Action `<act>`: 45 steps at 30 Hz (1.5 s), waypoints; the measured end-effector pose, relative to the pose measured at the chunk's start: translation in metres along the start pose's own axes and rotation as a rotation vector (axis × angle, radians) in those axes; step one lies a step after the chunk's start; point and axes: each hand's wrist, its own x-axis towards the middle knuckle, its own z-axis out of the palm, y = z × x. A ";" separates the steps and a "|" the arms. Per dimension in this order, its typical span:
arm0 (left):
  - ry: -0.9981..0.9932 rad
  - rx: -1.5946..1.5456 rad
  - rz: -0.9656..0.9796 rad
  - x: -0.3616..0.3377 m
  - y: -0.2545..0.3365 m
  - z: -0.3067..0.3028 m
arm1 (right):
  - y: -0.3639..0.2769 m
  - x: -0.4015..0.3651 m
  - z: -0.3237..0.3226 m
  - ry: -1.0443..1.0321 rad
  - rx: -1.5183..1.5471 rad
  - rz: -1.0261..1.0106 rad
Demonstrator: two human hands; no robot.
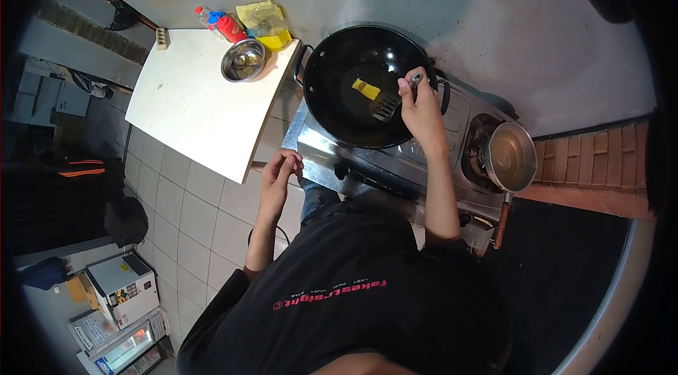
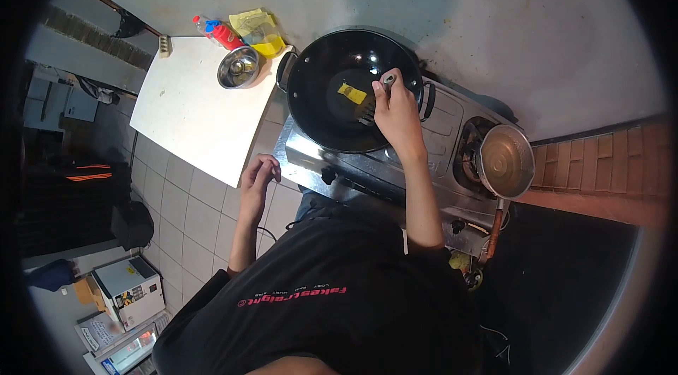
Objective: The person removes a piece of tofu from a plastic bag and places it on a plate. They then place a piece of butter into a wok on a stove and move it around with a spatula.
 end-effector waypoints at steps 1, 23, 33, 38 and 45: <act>0.002 0.002 -0.001 0.000 0.000 0.000 | 0.000 -0.001 0.000 0.006 0.016 0.007; 0.016 0.008 0.029 0.000 -0.002 0.003 | 0.004 0.000 0.002 0.003 -0.082 0.024; 0.020 0.010 0.034 0.001 -0.002 0.002 | 0.004 0.000 0.004 0.008 -0.106 0.018; 0.029 -0.005 0.028 0.000 0.001 0.004 | 0.002 0.000 0.003 0.006 -0.119 0.023; 0.016 0.006 0.041 0.001 0.002 0.005 | 0.006 -0.001 0.003 0.016 -0.121 0.009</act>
